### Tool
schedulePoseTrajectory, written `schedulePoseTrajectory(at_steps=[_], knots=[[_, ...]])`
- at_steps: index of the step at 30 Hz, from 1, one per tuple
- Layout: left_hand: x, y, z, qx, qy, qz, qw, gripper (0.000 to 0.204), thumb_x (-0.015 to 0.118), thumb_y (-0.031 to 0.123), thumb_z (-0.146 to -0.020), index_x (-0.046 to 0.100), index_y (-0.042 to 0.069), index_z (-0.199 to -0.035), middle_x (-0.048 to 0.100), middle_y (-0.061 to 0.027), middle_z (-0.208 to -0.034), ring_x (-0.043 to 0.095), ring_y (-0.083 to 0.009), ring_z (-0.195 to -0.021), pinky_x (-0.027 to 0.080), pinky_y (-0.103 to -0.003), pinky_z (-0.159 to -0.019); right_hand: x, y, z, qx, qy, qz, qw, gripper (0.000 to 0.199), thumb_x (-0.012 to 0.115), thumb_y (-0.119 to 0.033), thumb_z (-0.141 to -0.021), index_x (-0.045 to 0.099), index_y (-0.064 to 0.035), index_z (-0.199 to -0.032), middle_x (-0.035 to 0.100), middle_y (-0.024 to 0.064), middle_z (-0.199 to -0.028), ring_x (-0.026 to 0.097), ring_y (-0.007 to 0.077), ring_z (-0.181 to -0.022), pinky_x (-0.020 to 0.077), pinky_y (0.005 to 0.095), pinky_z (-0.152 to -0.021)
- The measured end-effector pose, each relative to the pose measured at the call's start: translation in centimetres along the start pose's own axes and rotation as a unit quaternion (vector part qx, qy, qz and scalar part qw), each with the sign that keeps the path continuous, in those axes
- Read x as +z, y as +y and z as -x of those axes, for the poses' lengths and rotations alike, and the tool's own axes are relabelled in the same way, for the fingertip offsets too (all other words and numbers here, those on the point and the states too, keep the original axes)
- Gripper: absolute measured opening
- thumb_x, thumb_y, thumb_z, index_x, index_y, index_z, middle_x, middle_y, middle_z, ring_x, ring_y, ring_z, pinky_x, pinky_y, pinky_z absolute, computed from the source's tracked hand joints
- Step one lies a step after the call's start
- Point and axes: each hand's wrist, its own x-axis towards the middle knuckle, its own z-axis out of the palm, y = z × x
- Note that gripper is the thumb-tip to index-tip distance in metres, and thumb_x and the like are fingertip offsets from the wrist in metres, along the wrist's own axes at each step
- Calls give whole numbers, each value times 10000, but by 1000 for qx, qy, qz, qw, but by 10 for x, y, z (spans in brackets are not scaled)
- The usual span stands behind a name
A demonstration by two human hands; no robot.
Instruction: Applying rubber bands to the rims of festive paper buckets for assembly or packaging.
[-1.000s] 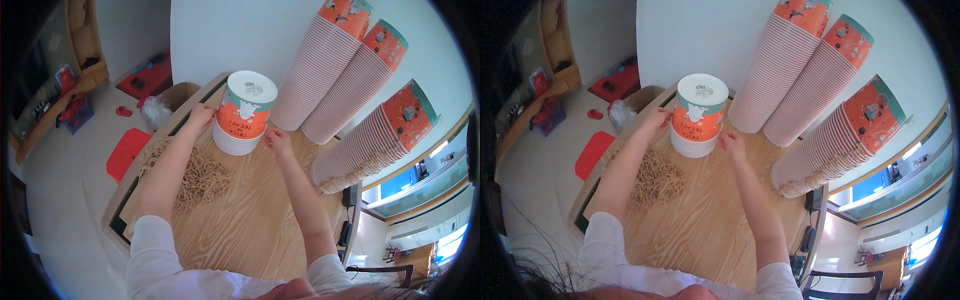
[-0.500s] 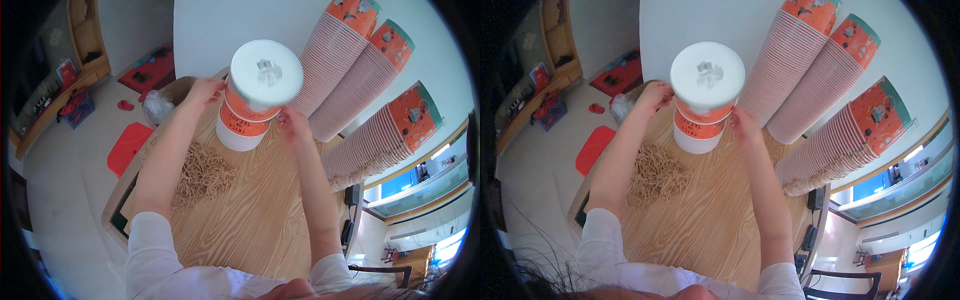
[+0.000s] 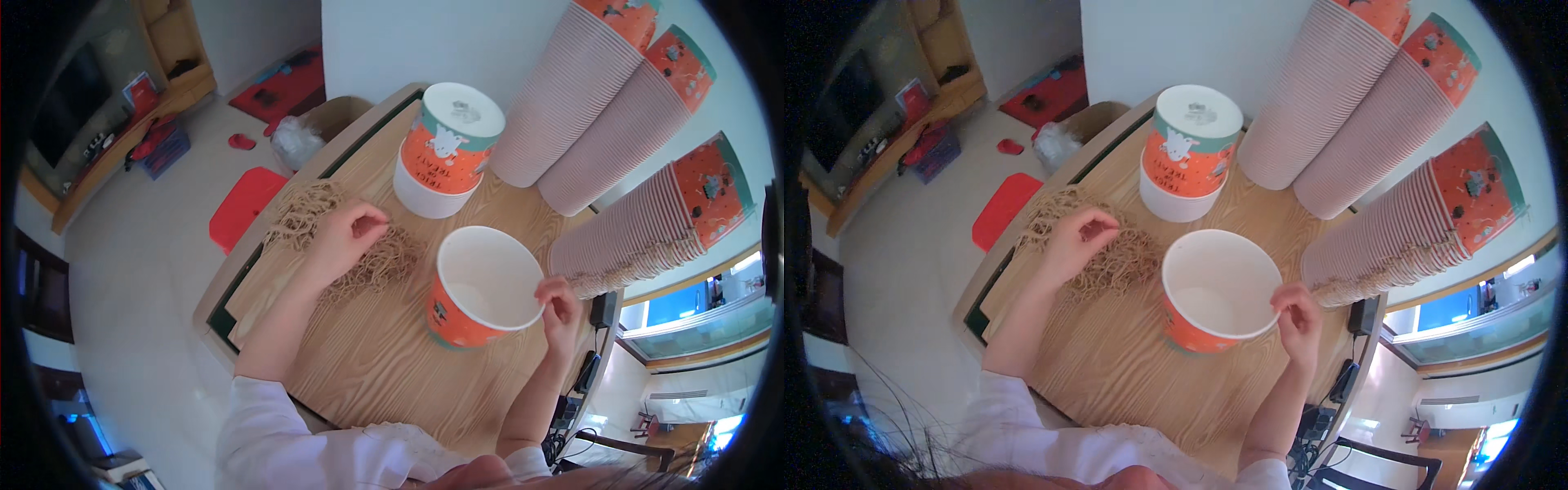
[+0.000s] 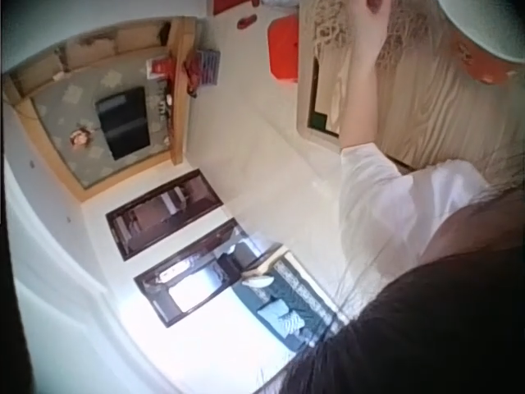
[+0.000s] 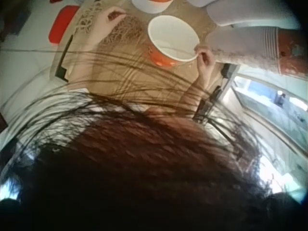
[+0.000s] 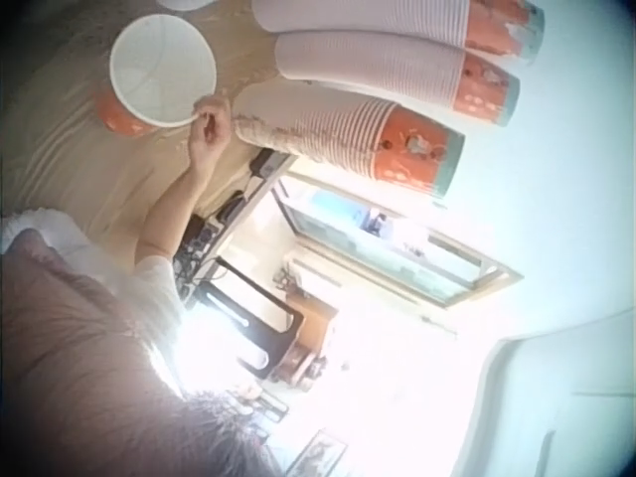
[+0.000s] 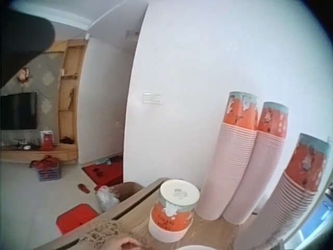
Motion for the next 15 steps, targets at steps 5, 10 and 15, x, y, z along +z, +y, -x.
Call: schedulePoseTrajectory(at_steps=[5,10,15], knots=[[-29,-27,48,-41,75,-100,991,109,700,71,-729,616,32,-787,575,-62,-754,540,-150,-635,433,-276,-589,-15,-20,24,74,-65,12,995,226,441,164,-642,537,-24,-725,534,74,-804,530,169,-790,402,240,-702],[-40,-38,90,-137,63,-131,980,104,690,99,-734,633,30,-786,575,-86,-739,549,-197,-645,445,-309,-603,-9,-37,30,109,-85,78,987,208,427,161,-628,560,10,-678,580,90,-739,568,176,-740,434,253,-679],[-27,-46,98,-130,63,-220,965,126,695,150,-734,660,45,-795,604,-111,-767,597,-255,-724,476,-366,-664,0,-54,30,126,-118,119,978,223,456,154,-654,606,11,-738,608,86,-737,588,162,-715,453,250,-665]])
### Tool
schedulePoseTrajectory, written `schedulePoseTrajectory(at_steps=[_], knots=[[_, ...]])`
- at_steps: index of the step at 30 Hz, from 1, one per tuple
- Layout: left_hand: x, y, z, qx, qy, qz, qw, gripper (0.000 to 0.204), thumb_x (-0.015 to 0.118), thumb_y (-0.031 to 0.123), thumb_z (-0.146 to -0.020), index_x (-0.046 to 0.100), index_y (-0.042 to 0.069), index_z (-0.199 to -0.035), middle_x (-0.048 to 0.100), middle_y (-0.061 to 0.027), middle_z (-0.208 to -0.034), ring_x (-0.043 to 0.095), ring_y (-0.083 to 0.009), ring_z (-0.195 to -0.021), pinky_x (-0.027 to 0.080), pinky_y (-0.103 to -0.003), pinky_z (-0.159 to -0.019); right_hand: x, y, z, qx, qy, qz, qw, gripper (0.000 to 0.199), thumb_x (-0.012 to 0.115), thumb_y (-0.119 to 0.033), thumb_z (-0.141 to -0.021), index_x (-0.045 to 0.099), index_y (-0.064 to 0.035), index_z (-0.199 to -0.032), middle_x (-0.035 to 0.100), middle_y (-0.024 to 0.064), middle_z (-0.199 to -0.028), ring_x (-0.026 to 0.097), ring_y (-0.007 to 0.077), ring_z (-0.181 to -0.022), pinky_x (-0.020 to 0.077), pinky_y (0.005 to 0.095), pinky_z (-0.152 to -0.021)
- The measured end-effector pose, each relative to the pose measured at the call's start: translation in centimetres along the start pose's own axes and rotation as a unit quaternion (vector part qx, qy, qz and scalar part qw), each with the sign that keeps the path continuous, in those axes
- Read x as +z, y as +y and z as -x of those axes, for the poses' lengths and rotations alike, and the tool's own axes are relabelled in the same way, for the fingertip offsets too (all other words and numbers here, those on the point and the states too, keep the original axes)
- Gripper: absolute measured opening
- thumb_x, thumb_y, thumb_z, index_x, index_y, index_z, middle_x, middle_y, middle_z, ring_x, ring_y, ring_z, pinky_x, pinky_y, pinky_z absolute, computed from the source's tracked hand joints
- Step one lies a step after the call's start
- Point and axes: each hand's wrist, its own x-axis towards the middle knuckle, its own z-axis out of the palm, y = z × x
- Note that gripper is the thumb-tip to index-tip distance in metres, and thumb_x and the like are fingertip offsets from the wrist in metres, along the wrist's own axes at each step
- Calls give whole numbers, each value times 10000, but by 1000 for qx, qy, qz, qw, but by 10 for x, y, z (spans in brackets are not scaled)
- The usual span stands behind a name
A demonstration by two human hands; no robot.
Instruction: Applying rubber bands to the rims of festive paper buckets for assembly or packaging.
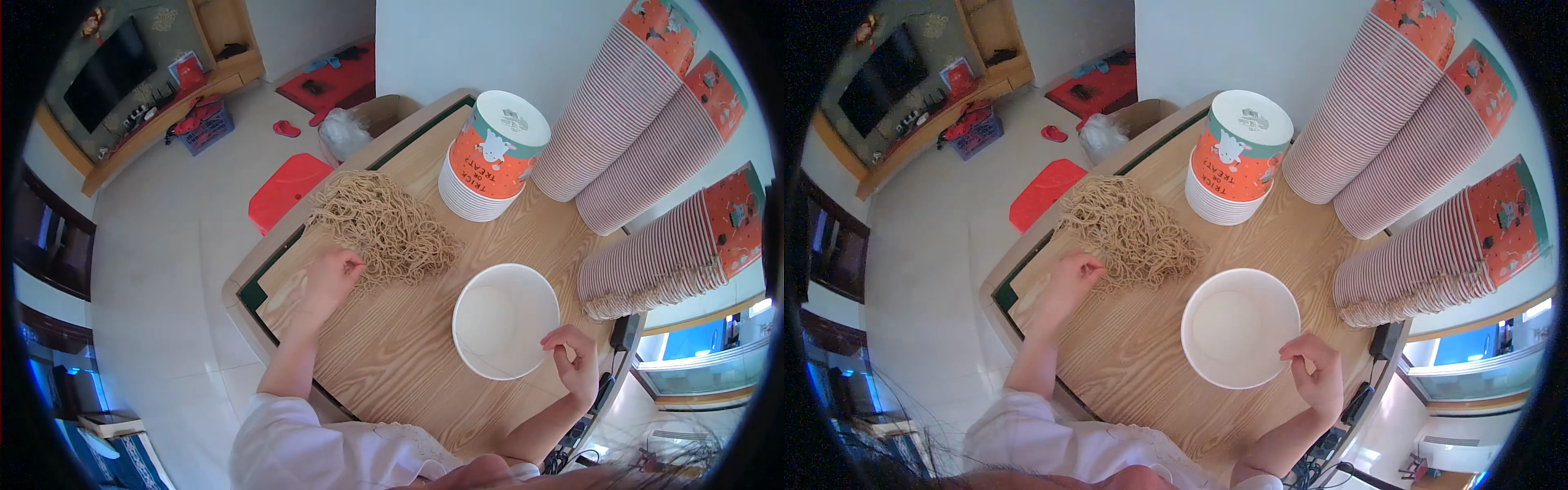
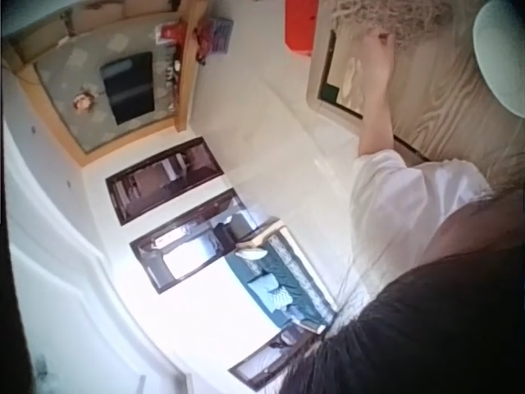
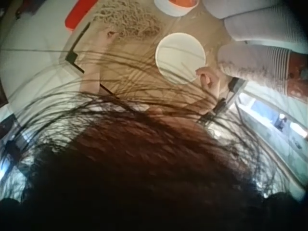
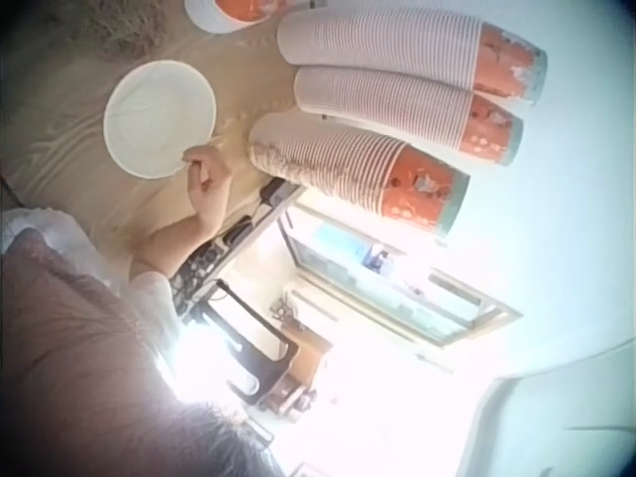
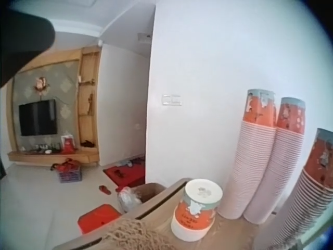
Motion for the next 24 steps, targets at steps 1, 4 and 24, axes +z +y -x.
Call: schedulePoseTrajectory(at_steps=[1,4,24], knots=[[5,1,-1,0,2,-1,1000,126,695,150,-734,660,45,-795,604,-111,-767,597,-255,-724,476,-366,-664,1,-1,1,18,3,13,1000,225,469,149,-669,622,12,-761,615,85,-738,591,157,-703,457,246,-659],[17,7,-1,-10,3,-17,1000,130,695,161,-729,660,52,-790,601,-123,-791,599,-282,-762,479,-388,-701,-2,-4,5,46,-25,32,998,211,499,134,-707,640,11,-807,626,88,-743,601,153,-697,462,242,-656],[-70,156,-38,261,284,544,746,39,513,20,-876,516,19,-915,635,-143,-820,624,-217,-769,484,-320,-752,-8,-58,9,-66,32,96,993,240,675,48,-699,639,-4,-931,626,123,-833,626,228,-745,491,304,-662]])
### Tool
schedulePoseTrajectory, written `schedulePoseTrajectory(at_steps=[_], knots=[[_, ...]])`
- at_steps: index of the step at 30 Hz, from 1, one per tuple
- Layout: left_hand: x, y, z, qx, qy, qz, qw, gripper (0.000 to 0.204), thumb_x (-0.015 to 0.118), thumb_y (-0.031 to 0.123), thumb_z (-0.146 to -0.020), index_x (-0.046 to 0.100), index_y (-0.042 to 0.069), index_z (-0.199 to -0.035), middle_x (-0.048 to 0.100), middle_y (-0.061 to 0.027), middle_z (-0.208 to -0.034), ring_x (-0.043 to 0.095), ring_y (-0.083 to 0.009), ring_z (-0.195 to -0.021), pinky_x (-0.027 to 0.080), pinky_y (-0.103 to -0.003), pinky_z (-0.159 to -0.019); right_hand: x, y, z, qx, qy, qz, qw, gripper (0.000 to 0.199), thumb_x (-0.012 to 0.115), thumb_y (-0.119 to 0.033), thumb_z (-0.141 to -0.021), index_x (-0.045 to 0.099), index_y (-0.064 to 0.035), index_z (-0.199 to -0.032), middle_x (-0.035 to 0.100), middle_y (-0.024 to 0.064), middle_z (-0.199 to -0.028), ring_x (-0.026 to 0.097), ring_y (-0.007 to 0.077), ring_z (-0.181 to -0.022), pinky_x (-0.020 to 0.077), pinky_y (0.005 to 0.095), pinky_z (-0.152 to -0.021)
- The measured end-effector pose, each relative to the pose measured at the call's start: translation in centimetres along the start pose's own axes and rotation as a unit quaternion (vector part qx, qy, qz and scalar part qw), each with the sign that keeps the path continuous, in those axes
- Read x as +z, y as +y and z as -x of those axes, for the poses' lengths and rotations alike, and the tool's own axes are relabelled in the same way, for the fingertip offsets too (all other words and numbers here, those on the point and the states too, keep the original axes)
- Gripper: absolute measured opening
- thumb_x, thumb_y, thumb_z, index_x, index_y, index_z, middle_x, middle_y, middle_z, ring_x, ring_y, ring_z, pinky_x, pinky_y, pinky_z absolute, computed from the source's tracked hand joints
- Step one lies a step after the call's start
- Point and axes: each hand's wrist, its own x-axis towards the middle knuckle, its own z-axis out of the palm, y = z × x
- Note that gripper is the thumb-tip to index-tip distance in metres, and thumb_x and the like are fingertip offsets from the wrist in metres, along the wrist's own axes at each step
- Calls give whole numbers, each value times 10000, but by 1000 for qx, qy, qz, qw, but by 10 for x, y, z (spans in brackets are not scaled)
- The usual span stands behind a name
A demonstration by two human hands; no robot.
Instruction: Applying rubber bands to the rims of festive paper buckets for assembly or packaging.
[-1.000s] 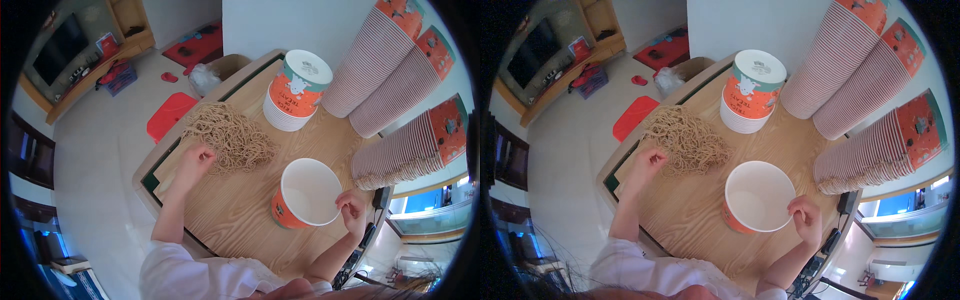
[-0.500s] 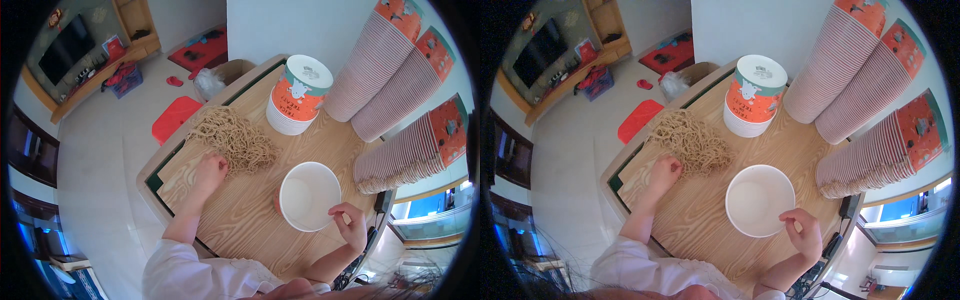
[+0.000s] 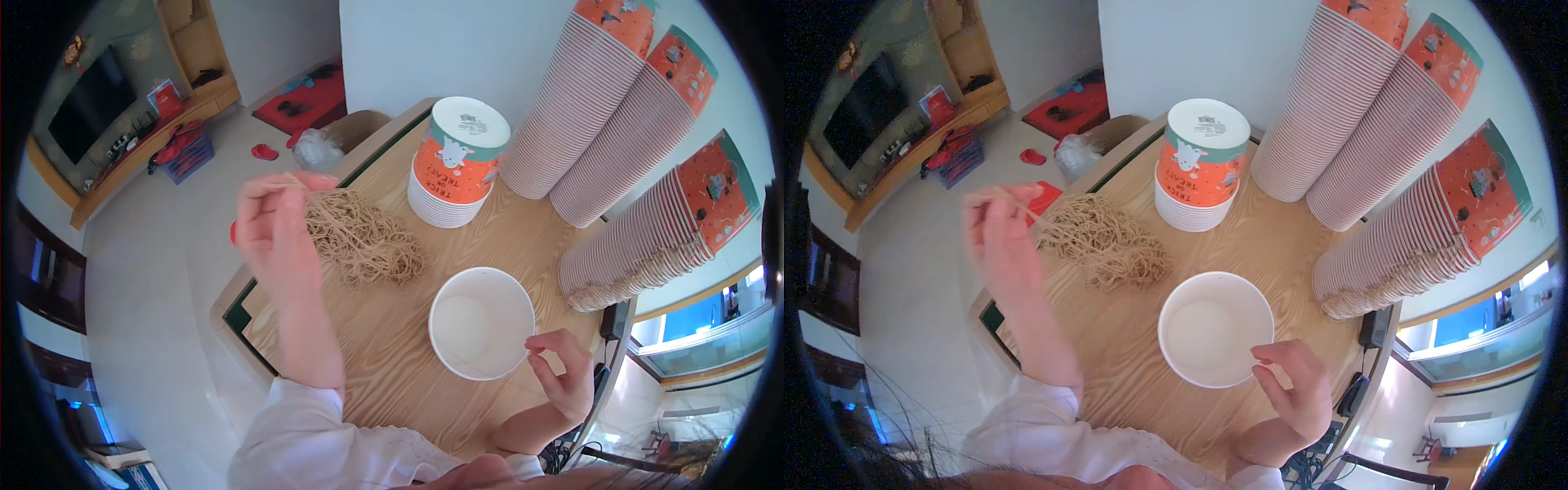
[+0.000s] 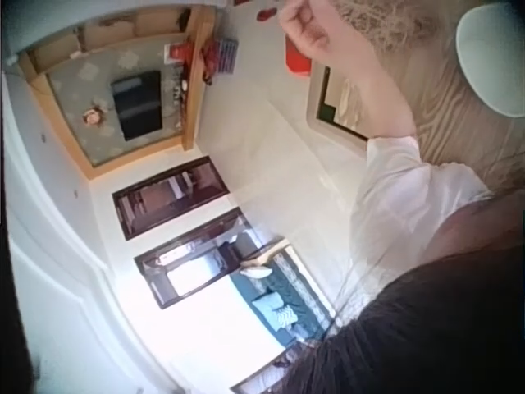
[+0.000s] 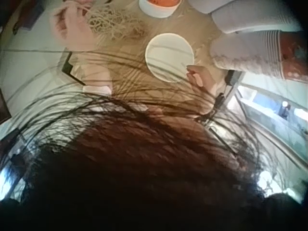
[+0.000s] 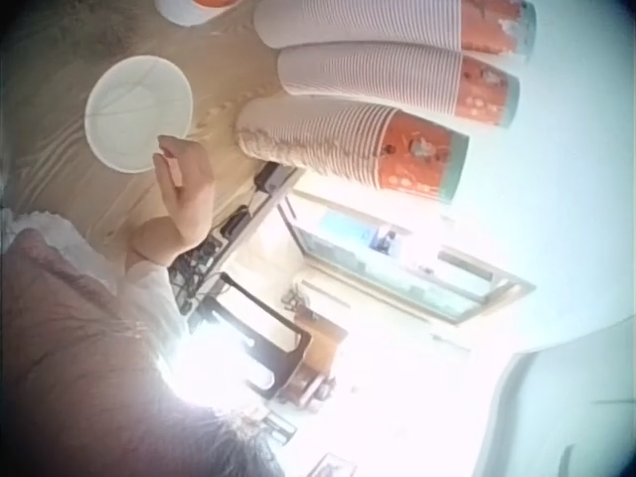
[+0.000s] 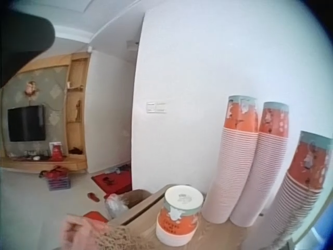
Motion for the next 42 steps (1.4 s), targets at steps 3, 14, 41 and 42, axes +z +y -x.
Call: schedulePoseTrajectory(at_steps=[3,14,41,42], knots=[[29,8,12,24,33,44,998,67,504,55,-885,500,17,-940,610,-137,-774,585,-207,-664,479,-307,-625,2,0,-2,-20,-1,1,1000,243,686,37,-700,641,-6,-935,626,125,-843,624,235,-745,492,305,-659],[45,-19,-122,-86,-92,10,992,138,586,129,-877,576,0,-925,528,-22,-714,429,-72,-566,317,-223,-480,-2,9,-5,-7,15,14,1000,243,692,14,-713,637,-7,-949,618,121,-828,622,246,-749,486,304,-645],[86,-15,99,-300,-403,-150,851,86,684,39,-769,644,34,-845,572,-26,-755,520,-91,-626,407,-224,-554,23,10,-29,7,154,-60,986,348,739,14,-684,625,5,-1012,636,105,-907,614,195,-810,484,286,-716],[86,-17,102,-296,-414,-136,850,83,670,67,-788,636,39,-859,578,-35,-769,510,-109,-603,403,-240,-541,24,13,-30,21,154,-79,985,302,733,22,-690,638,6,-976,637,100,-875,613,185,-786,483,277,-694]])
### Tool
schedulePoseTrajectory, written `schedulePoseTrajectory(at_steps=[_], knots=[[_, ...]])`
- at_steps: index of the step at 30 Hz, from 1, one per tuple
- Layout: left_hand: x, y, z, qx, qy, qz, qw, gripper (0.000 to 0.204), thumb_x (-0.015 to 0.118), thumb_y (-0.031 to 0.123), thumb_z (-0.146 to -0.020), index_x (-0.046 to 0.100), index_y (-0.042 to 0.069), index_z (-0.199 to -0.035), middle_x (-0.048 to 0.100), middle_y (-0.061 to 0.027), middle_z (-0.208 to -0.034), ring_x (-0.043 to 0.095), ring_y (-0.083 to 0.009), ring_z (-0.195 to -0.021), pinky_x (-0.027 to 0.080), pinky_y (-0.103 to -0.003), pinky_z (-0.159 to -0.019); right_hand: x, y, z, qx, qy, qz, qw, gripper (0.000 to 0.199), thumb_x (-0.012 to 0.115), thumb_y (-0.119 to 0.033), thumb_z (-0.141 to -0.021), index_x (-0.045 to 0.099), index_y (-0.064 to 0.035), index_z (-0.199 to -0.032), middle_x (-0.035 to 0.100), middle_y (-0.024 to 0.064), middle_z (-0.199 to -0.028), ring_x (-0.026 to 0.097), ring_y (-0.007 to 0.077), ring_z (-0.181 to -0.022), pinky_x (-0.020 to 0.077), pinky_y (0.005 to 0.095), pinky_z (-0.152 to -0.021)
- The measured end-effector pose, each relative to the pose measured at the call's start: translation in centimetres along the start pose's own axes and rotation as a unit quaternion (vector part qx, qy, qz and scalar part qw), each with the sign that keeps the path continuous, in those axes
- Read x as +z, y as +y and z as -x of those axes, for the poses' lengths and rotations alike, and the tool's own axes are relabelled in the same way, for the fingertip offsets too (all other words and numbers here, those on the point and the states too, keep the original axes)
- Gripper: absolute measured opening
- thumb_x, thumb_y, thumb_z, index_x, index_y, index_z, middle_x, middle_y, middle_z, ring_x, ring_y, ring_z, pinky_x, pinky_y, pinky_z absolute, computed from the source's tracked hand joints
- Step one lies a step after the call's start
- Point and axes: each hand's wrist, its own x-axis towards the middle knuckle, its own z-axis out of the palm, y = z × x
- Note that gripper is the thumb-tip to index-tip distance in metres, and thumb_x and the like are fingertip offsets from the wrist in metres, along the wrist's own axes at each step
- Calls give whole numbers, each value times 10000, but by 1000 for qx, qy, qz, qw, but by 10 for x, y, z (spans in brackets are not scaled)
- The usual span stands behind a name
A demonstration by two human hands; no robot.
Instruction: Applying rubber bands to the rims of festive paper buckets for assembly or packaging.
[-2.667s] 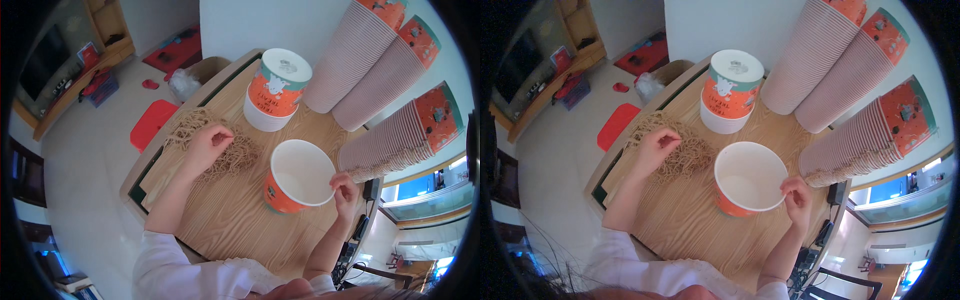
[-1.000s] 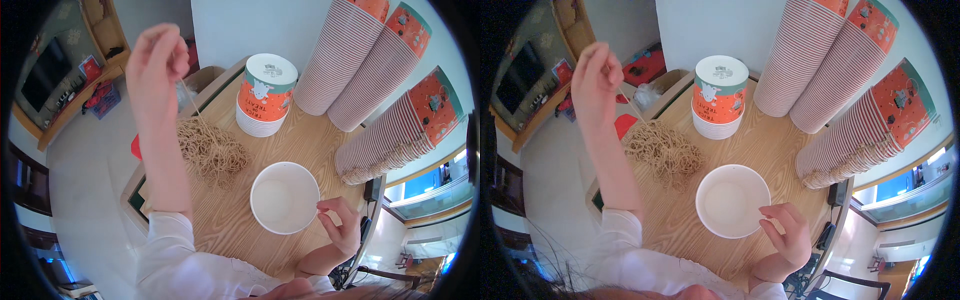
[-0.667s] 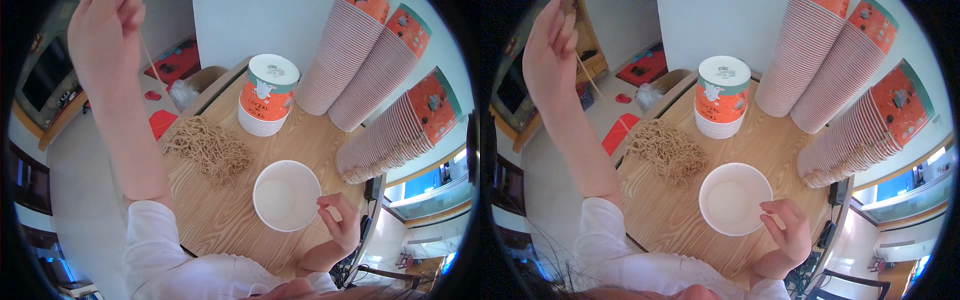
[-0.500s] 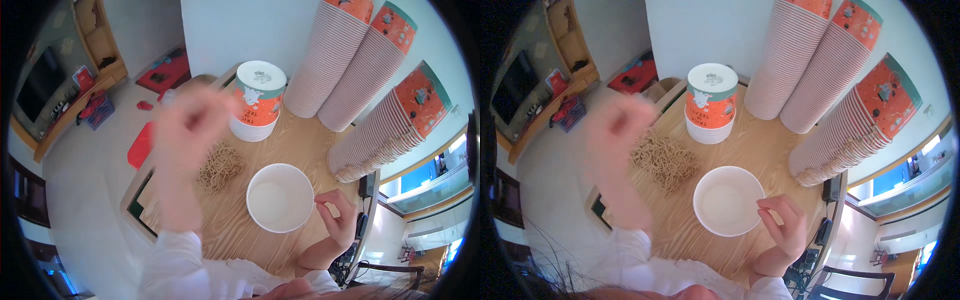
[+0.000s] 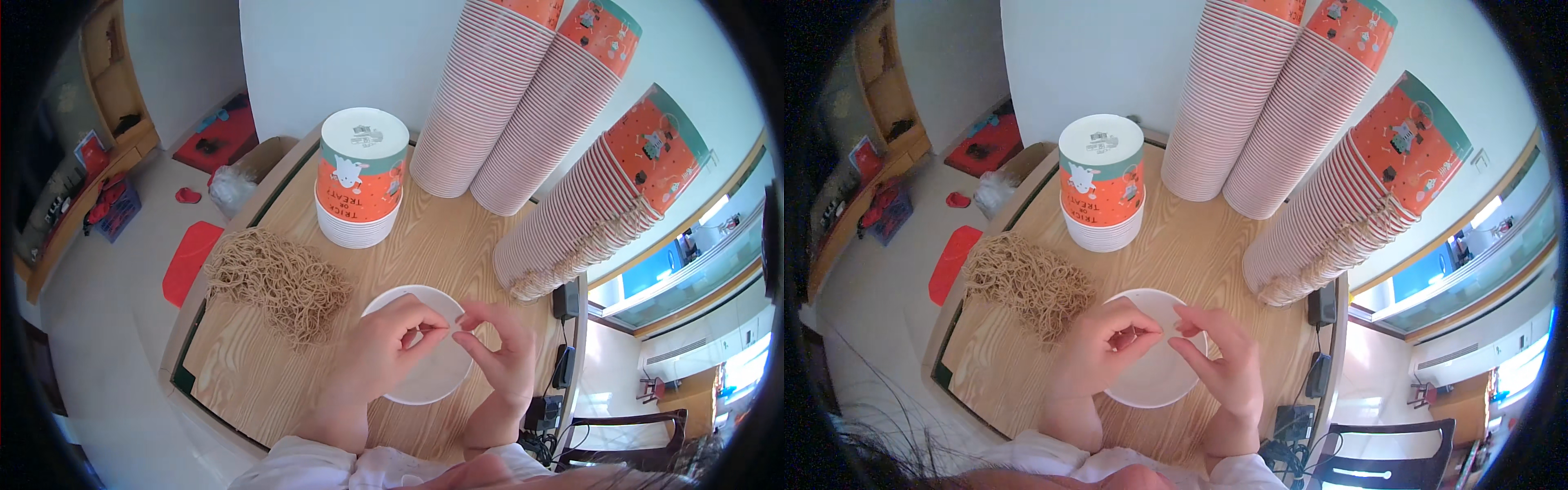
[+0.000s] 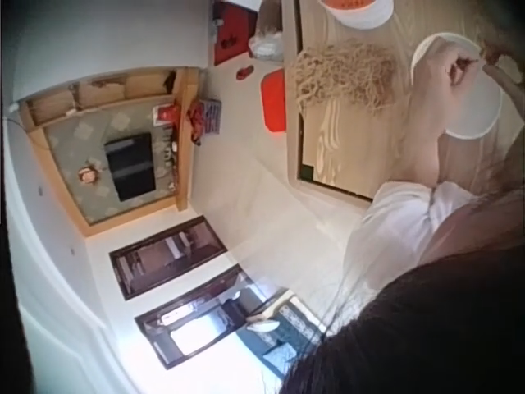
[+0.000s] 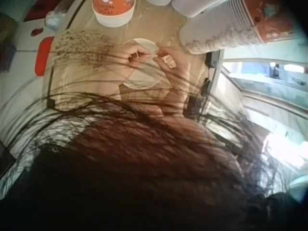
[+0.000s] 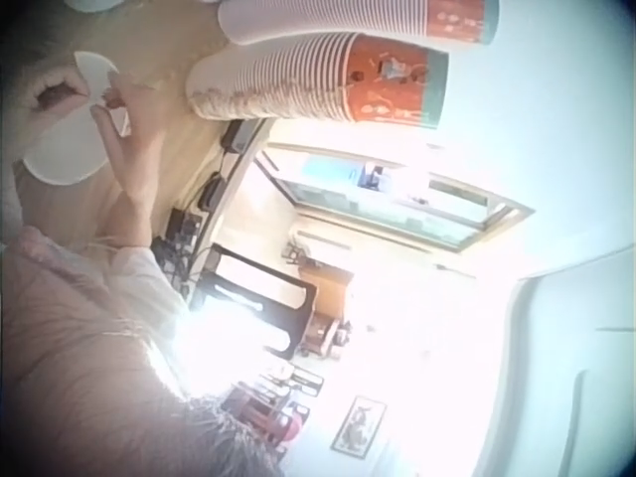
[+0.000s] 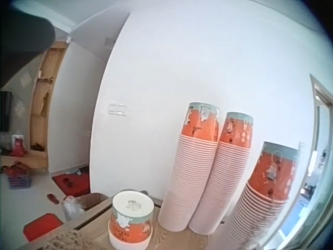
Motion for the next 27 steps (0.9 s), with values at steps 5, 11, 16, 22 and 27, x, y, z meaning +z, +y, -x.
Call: schedulePoseTrajectory(at_steps=[5,11,16,22,27], knots=[[6,-8,-5,25,-8,8,1000,99,665,91,-797,627,49,-878,579,-45,-765,485,-127,-566,395,-258,-517,0,6,-2,0,-3,25,1000,162,728,24,-693,660,9,-839,633,83,-788,597,180,-718,468,275,-634],[8,-14,-10,23,-4,-20,1000,100,689,82,-770,657,58,-861,567,-43,-718,468,-122,-537,388,-256,-494,0,12,-5,-9,-8,34,999,116,715,10,-711,656,12,-810,623,87,-741,587,208,-685,455,294,-611],[16,-14,-11,48,41,30,998,94,699,12,-738,667,56,-815,507,20,-641,410,-60,-535,334,-212,-484,-3,12,-5,1,-12,43,999,58,670,-17,-765,635,16,-796,606,109,-723,577,246,-675,441,317,-599],[24,-10,-7,-24,25,83,996,89,682,13,-763,644,25,-843,466,38,-579,376,-38,-505,322,-223,-469,-1,13,-3,51,-28,33,998,98,603,-52,-833,575,11,-763,549,127,-685,547,284,-650,426,339,-581],[25,-9,-11,8,36,16,999,99,697,17,-750,666,34,-843,433,41,-562,349,-49,-497,289,-242,-457,-3,12,-4,35,-29,44,998,64,601,-41,-833,563,9,-823,554,129,-734,551,282,-667,433,337,-591]])
